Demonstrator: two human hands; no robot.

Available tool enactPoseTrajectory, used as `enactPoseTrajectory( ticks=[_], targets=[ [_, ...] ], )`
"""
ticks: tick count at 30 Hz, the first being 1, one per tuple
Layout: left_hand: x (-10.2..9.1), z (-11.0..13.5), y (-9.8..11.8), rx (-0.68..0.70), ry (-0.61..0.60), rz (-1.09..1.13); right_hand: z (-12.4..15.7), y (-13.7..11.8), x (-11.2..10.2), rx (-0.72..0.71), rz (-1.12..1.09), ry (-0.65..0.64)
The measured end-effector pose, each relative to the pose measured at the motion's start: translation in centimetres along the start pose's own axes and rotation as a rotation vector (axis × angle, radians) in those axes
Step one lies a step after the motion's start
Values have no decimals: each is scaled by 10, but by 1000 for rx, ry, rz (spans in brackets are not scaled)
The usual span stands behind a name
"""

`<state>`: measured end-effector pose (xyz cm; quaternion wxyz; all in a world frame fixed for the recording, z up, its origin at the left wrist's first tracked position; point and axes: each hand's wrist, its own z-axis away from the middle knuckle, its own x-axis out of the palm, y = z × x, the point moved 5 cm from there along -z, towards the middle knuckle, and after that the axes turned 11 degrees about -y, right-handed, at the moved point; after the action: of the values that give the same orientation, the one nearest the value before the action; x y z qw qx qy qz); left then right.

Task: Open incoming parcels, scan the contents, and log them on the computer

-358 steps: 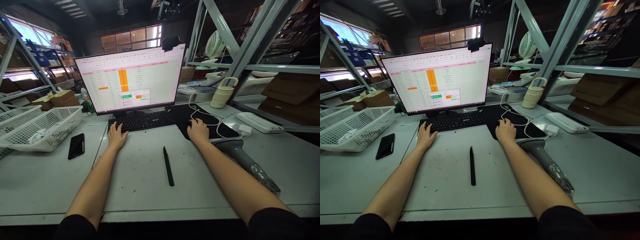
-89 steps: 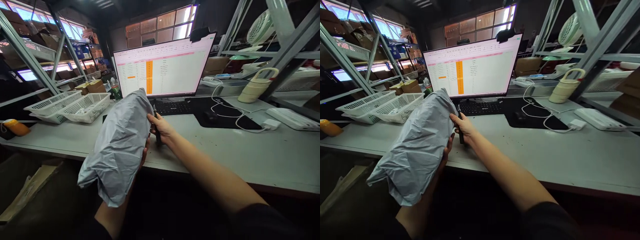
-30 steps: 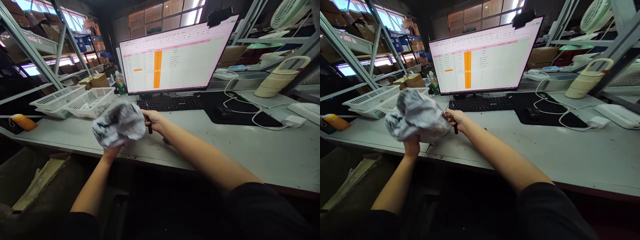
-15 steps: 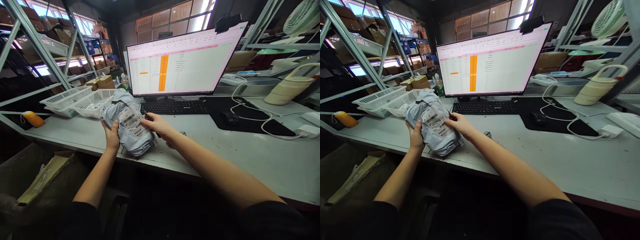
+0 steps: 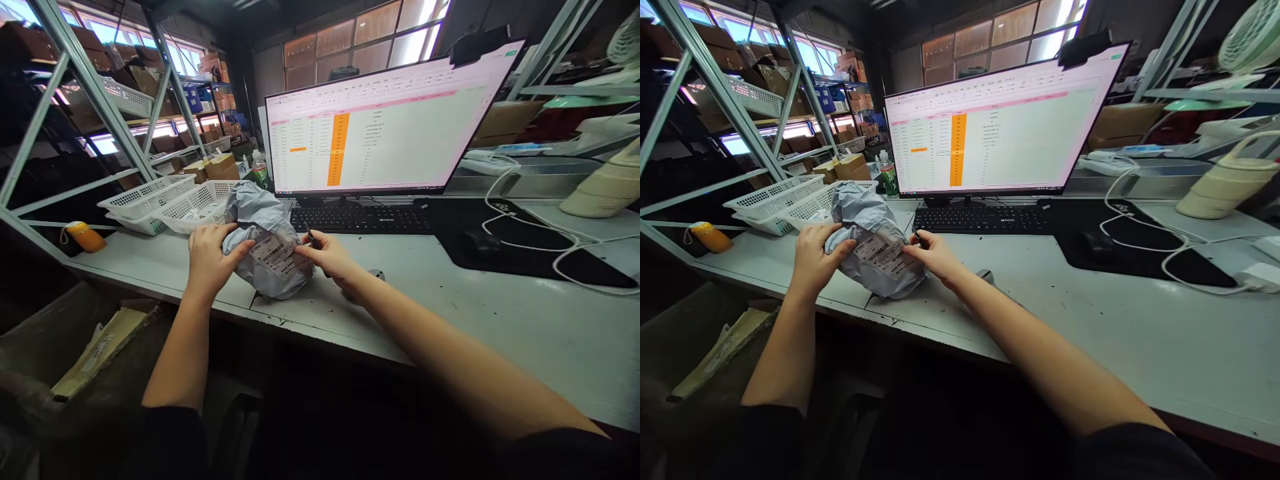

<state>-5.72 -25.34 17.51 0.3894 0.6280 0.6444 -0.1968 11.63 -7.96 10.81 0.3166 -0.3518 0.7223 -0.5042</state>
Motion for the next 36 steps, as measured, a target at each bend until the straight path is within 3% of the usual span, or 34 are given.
enactPoseTrajectory(
  ticks=[3, 5, 9, 13, 15, 20, 24, 30, 33, 36],
  targets=[
    [-10, -4, 7, 0, -154, -130, 3, -3, 1, 54, 29, -52],
    [-16, -6, 17, 71, -190, -123, 6, -3, 3, 105, -5, -89],
    [-21, -8, 35, 255, -229, 198, 9, -8, 1, 134, -107, -109],
    [-15, -15, 33, 225, -258, 454, 3, -37, -11, 25, -79, -14],
    [-12, -23, 29, 209, -231, 553, -4, -62, -11, -55, -22, -33],
    [-2, -47, 22, 148, -360, 919, -27, -119, 6, -261, 79, -251],
    [-2, -58, 15, 100, -468, 1115, -38, -136, 21, -259, 180, -472],
    [-3, -59, 15, 108, -595, 1032, -36, -149, 26, -308, 310, -535],
    [-3, -62, 24, 122, -578, 945, -36, -153, 26, -292, 376, -512],
    [-3, -67, 34, 144, -524, 833, -36, -150, 22, -169, 419, -485]
  ],
)
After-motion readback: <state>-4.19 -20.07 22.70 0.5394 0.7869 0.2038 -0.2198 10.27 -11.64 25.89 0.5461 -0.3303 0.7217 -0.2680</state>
